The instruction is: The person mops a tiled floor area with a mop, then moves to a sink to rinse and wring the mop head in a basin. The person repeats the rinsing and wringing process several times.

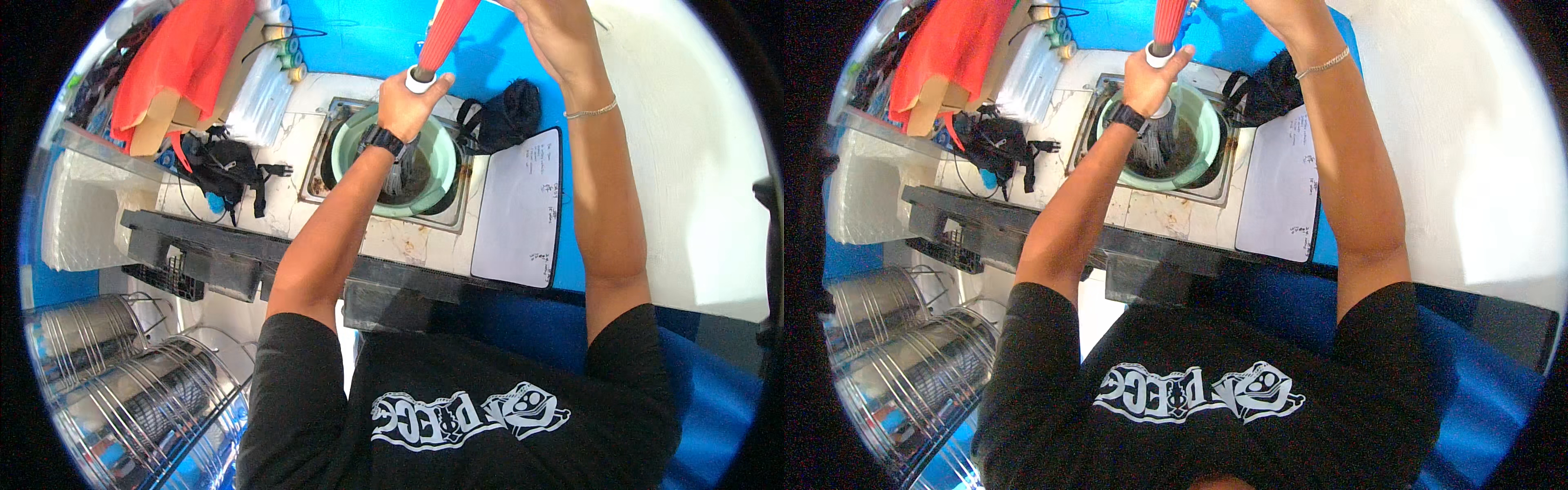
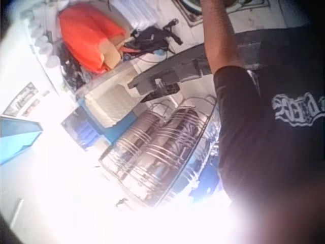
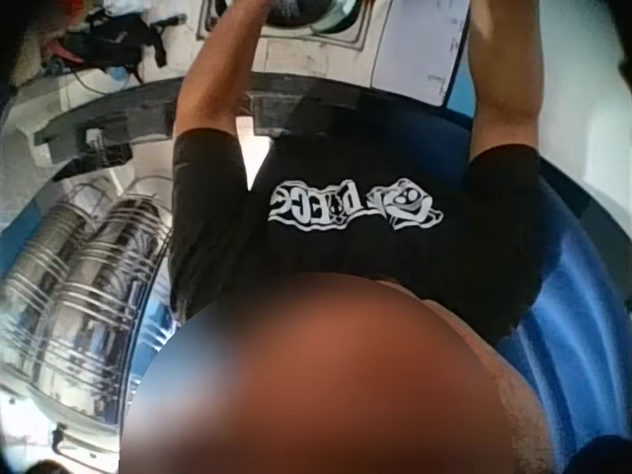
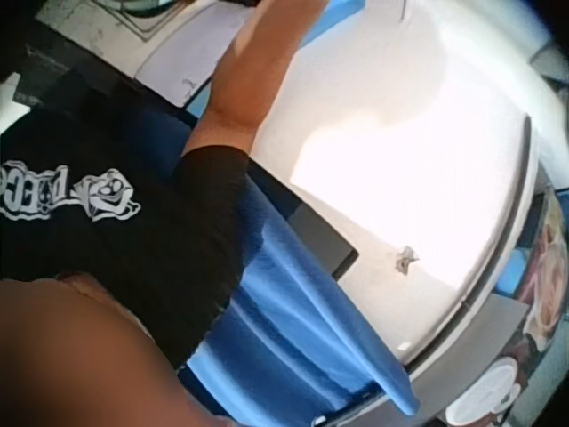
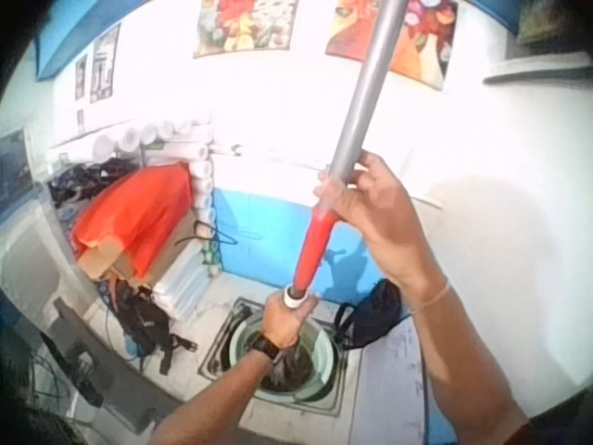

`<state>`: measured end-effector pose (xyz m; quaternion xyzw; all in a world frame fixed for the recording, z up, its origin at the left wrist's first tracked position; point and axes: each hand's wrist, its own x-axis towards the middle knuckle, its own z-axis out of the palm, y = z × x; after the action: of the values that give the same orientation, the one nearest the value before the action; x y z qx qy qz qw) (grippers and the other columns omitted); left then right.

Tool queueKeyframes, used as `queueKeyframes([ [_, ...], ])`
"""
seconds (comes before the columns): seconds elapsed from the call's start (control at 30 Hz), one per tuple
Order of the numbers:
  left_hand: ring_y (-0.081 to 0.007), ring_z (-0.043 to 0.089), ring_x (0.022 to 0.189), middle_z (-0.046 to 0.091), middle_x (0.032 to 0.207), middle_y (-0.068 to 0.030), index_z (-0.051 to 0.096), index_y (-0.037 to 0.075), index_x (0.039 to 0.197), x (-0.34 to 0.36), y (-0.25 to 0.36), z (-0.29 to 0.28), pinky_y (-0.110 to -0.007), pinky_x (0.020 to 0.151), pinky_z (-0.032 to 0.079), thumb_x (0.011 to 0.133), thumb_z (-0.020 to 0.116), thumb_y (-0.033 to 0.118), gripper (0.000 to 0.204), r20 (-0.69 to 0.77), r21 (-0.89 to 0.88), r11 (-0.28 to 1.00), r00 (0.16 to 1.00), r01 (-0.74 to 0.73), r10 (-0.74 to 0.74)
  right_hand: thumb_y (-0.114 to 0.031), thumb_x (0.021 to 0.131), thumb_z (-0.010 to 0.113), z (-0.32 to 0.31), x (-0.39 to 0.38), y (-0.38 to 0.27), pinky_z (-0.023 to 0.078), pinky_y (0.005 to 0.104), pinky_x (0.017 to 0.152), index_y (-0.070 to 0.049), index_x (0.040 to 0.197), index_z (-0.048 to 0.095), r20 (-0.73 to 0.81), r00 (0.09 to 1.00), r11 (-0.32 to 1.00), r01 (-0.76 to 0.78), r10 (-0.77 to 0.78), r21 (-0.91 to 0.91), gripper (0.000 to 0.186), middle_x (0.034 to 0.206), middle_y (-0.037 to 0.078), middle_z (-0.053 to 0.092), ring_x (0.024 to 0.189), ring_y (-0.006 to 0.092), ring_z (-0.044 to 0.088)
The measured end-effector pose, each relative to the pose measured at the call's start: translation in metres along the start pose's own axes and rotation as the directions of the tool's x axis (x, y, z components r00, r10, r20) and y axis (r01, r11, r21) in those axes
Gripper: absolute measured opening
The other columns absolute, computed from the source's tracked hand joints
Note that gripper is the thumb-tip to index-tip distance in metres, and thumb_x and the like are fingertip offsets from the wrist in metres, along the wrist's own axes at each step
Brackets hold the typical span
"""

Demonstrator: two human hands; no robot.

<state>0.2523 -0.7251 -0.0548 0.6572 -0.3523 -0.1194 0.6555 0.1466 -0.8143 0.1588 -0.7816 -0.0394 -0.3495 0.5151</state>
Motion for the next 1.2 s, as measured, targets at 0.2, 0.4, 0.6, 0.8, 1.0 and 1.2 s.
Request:
queueKeyframes([
  [0.2,-0.0124,0.062,0.059,0.066,0.065,-0.0035,0.072,0.002,0.085,0.013,0.037,-0.008,-0.031,0.057,0.049,0.086,0.081,0.05,0.049,0.095,-0.105,0.991,0.991,-0.087,0.097,-0.017,0.104,0.064,-0.004,0.013,-0.026,0.06,0.031,0.081,0.007,0.132,0.051,0.031,0.997,0.994,0.062,-0.065,0.09,0.039,0.105,0.014,0.069,0.098,0.0187,0.069],
  [0.4,-0.0101,0.056,0.051,0.058,0.058,-0.0013,0.066,0.005,0.079,0.014,0.054,-0.004,-0.028,0.049,0.044,0.092,0.072,0.059,0.056,0.131,-0.302,0.944,0.975,-0.133,0.18,-0.017,0.091,0.082,0.017,0.019,-0.05,0.057,0.027,0.068,0.006,0.113,0.057,-0.257,0.93,0.928,0.173,-0.265,-0.33,0.04,0.08,0.01,0.067,0.074,0.0136,0.067],
  [0.6,-0.0111,0.055,0.049,0.058,0.058,-0.0024,0.062,0.003,0.086,0.01,0.053,-0.007,-0.029,0.047,0.041,0.1,0.061,0.058,0.056,0.168,-0.414,0.89,0.945,-0.191,0.281,-0.036,0.091,0.082,0.023,0.021,-0.039,0.057,0.0327,0.069,0.001,0.112,0.058,-0.158,0.956,0.917,0.177,-0.246,-0.356,0.049,0.078,0.002,0.062,0.071,0.0117,0.063],
  [0.8,-0.0155,0.061,0.058,0.061,0.067,-0.0063,0.059,0.004,0.086,0.022,0.063,-0.02,-0.032,0.054,0.048,0.097,0.072,0.04,0.04,0.296,-0.332,0.939,0.935,-0.091,0.195,-0.019,0.098,0.071,0.035,0.016,-0.031,0.058,0.0344,0.074,0.001,0.116,0.054,-0.023,0.994,0.994,0.108,-0.109,-0.028,0.032,0.095,0.008,0.066,0.079,0.0192,0.067],
  [1.0,-0.0213,0.064,0.061,0.062,0.072,-0.0085,0.058,0.001,0.101,0.005,0.069,0.003,-0.036,0.06,0.053,0.092,0.075,0.024,0.03,-0.155,-0.163,0.883,0.895,-0.441,0.419,-0.014,0.093,0.076,0.072,0.001,-0.021,0.055,0.0382,0.074,0.001,0.122,0.049,-0.339,0.87,0.829,0.128,-0.357,-0.545,0.043,0.093,0.017,0.067,0.083,0.0252,0.069],
  [1.2,-0.0122,0.058,0.049,0.061,0.065,-0.0031,0.06,0.004,0.1,0.021,0.08,-0.021,-0.028,0.048,0.049,0.1,0.069,0.023,0.021,0.34,-0.613,0.788,0.88,-0.061,0.332,-0.013,0.094,0.075,0.017,0.017,-0.025,0.056,0.0362,0.078,-0.002,0.116,0.057,0.245,0.968,0.941,-0.125,0.046,0.316,0.031,0.095,0.01,0.067,0.086,0.0194,0.067],
])
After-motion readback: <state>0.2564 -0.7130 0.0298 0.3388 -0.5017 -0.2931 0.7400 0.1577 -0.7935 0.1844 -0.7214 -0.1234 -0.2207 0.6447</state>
